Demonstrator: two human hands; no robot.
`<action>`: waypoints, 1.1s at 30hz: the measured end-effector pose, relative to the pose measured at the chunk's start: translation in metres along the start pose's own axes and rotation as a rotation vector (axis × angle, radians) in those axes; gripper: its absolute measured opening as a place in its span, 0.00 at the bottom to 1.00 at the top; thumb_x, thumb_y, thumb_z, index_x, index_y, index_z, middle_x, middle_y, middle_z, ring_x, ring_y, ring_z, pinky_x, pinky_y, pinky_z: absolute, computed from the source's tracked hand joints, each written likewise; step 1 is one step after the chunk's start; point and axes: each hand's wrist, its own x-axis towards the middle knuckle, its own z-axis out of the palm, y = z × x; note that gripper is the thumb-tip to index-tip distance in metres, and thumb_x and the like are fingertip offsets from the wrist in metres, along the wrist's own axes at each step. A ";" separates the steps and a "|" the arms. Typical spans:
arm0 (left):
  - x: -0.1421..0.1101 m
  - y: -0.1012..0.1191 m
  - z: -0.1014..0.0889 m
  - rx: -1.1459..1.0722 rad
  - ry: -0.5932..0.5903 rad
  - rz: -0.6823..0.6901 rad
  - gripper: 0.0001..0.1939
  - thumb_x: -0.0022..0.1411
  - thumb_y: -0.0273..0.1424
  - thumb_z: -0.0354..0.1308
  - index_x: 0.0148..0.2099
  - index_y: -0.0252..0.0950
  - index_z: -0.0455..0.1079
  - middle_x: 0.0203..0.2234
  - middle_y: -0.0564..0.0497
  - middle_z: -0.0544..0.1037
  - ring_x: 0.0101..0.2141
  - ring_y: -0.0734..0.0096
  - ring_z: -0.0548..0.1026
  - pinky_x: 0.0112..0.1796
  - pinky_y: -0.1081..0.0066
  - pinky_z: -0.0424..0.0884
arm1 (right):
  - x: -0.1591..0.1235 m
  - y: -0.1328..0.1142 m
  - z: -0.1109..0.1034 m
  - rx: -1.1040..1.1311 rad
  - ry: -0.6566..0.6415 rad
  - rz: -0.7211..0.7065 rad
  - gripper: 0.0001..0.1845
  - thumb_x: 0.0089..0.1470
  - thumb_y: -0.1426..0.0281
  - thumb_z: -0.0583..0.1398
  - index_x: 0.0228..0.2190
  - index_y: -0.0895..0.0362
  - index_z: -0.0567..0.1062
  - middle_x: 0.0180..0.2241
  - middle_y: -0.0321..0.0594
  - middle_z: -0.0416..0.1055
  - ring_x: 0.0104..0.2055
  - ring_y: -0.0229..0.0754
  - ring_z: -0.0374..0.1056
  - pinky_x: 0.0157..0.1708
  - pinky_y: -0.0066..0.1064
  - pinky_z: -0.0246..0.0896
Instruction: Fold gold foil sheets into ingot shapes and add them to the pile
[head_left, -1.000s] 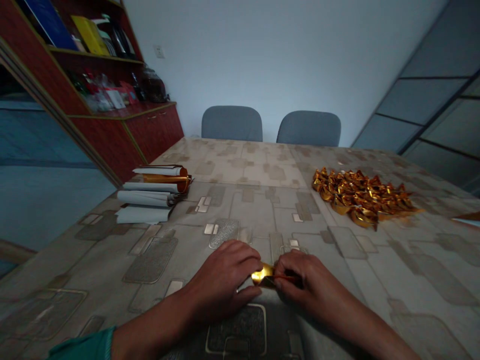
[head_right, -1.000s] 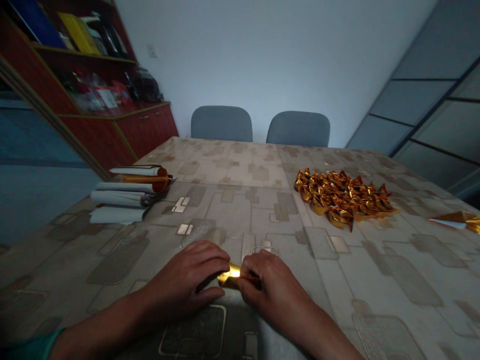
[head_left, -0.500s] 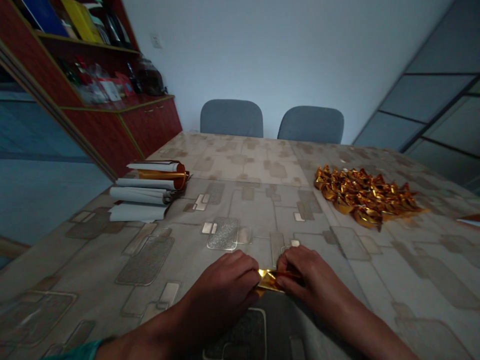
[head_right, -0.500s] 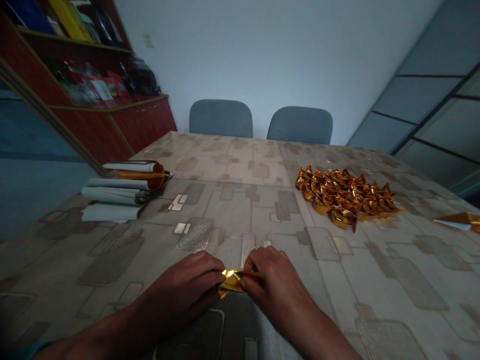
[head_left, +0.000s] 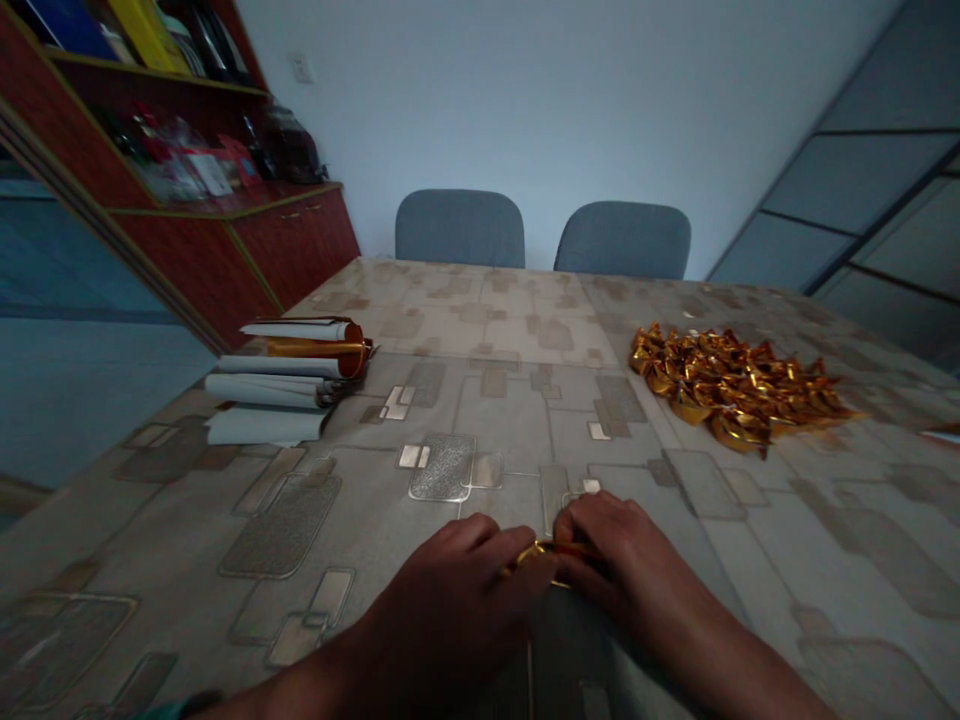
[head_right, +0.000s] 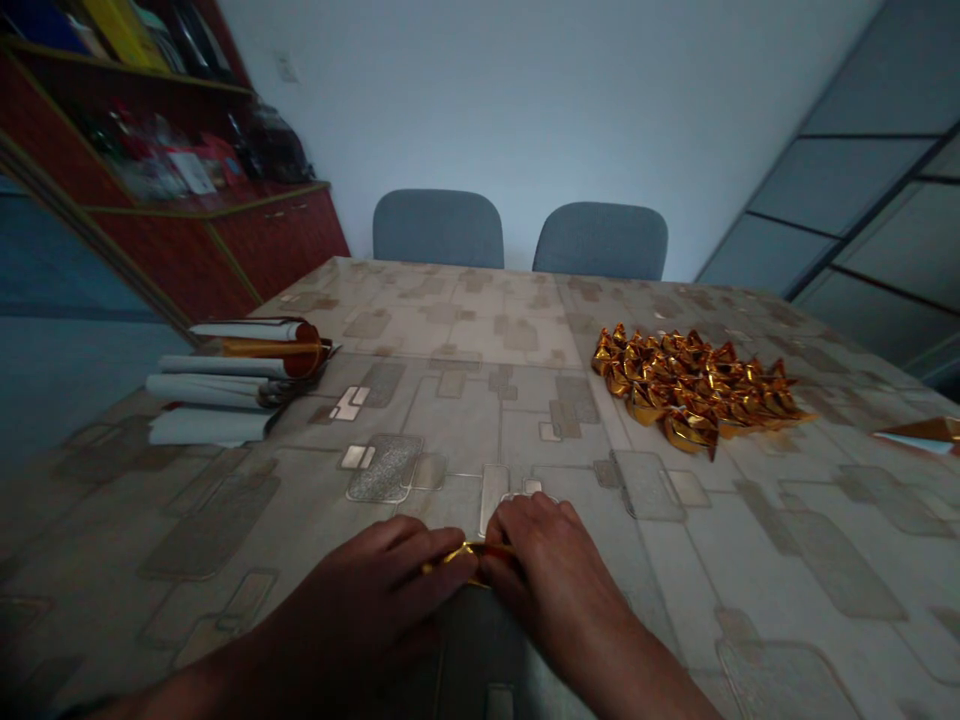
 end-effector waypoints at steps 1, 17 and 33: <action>-0.001 0.001 0.002 0.024 0.000 0.031 0.20 0.66 0.25 0.55 0.59 0.34 0.63 0.51 0.44 0.77 0.39 0.59 0.74 0.38 0.61 0.73 | 0.000 0.000 0.000 0.002 0.001 0.002 0.11 0.57 0.77 0.64 0.27 0.56 0.69 0.30 0.39 0.71 0.34 0.46 0.65 0.34 0.36 0.54; -0.010 0.000 0.023 0.114 0.077 0.116 0.18 0.65 0.21 0.53 0.57 0.30 0.67 0.53 0.40 0.75 0.42 0.60 0.74 0.40 0.61 0.73 | -0.003 0.001 0.002 -0.078 0.102 -0.071 0.10 0.52 0.78 0.67 0.30 0.56 0.71 0.29 0.37 0.71 0.31 0.44 0.65 0.31 0.34 0.52; -0.010 0.003 0.004 0.088 -0.121 0.041 0.28 0.64 0.30 0.60 0.64 0.29 0.60 0.59 0.42 0.71 0.50 0.54 0.70 0.50 0.60 0.70 | -0.009 0.002 0.019 -0.205 0.138 -0.158 0.07 0.55 0.79 0.62 0.30 0.56 0.71 0.27 0.36 0.70 0.27 0.43 0.69 0.27 0.31 0.57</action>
